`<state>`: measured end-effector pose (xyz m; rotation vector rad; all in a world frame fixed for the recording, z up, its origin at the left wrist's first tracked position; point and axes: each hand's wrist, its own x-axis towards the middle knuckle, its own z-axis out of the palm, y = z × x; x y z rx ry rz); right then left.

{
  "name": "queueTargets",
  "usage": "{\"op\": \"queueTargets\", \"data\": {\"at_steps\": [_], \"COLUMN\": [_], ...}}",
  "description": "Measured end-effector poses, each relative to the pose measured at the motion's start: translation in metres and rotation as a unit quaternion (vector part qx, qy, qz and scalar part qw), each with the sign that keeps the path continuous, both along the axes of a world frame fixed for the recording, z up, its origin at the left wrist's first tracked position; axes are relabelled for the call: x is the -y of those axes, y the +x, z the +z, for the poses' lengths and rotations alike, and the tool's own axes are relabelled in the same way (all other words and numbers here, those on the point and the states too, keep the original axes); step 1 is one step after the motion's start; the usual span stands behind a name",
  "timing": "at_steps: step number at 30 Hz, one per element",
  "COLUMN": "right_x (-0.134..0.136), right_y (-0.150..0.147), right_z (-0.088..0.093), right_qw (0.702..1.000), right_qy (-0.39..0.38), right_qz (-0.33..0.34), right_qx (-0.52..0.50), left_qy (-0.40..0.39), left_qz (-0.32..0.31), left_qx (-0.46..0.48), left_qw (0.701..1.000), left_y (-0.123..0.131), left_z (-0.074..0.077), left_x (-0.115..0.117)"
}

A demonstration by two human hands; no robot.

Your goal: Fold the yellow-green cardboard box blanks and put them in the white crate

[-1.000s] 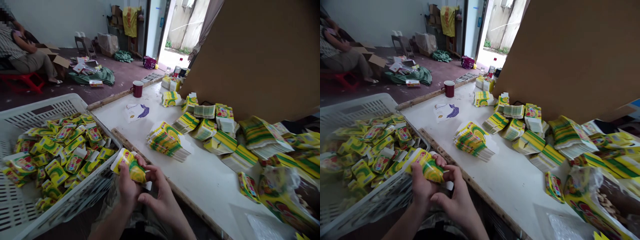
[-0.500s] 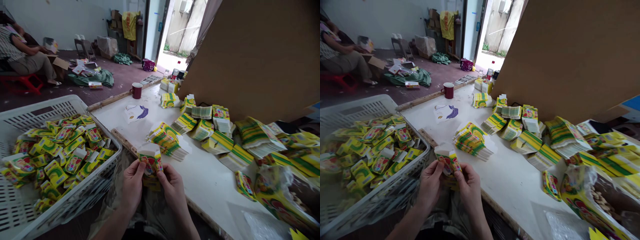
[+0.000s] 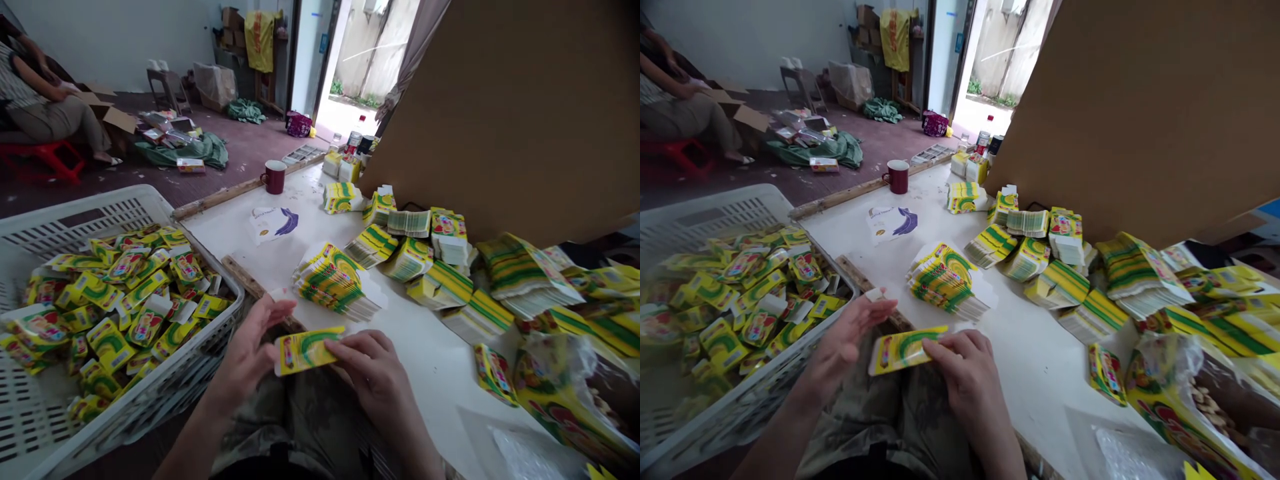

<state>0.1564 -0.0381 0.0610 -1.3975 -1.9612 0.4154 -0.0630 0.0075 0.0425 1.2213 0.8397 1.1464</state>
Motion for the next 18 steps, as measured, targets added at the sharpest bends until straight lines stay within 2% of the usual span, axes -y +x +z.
{"op": "queueTargets", "data": {"at_steps": [3,5,7,9,11,12,14,16,18], "right_x": [0.006,0.009,0.012,0.013,0.013,0.013,0.013,0.013,0.012], "right_y": [-0.003,-0.009,-0.014,-0.018,-0.023,-0.025,-0.031,-0.035,-0.035], "right_z": [0.002,0.002,-0.002,-0.011,-0.022,-0.027,-0.034,-0.035,-0.033], "right_qw": [0.994,0.995,0.995,0.976,0.946,0.926,0.866,0.811,0.798], "right_qy": [0.049,0.058,0.077,0.064,-0.019,-0.082,-0.201,-0.272,-0.294], "right_qz": [0.053,0.042,-0.054,-0.152,-0.174,-0.154,-0.095,-0.048,-0.014], "right_qx": [0.085,0.071,-0.015,-0.141,-0.272,-0.335,-0.448,-0.515,-0.527], "left_qy": [0.026,0.030,0.034,0.047,0.081,0.105,0.161,0.211,0.239], "left_qz": [-0.088,-0.125,-0.115,-0.077,-0.055,-0.055,-0.072,-0.101,-0.119], "left_qx": [-0.185,-0.235,-0.259,-0.294,-0.331,-0.344,-0.359,-0.363,-0.355], "left_qw": [0.978,0.963,0.958,0.951,0.939,0.931,0.916,0.902,0.896], "left_y": [0.005,0.014,0.023,0.030,0.034,0.036,0.037,0.038,0.038], "left_z": [0.007,0.007,0.004,0.000,-0.004,-0.005,-0.008,-0.008,-0.008], "left_x": [0.002,0.005,0.008,0.012,0.017,0.019,0.021,0.023,0.023]}}
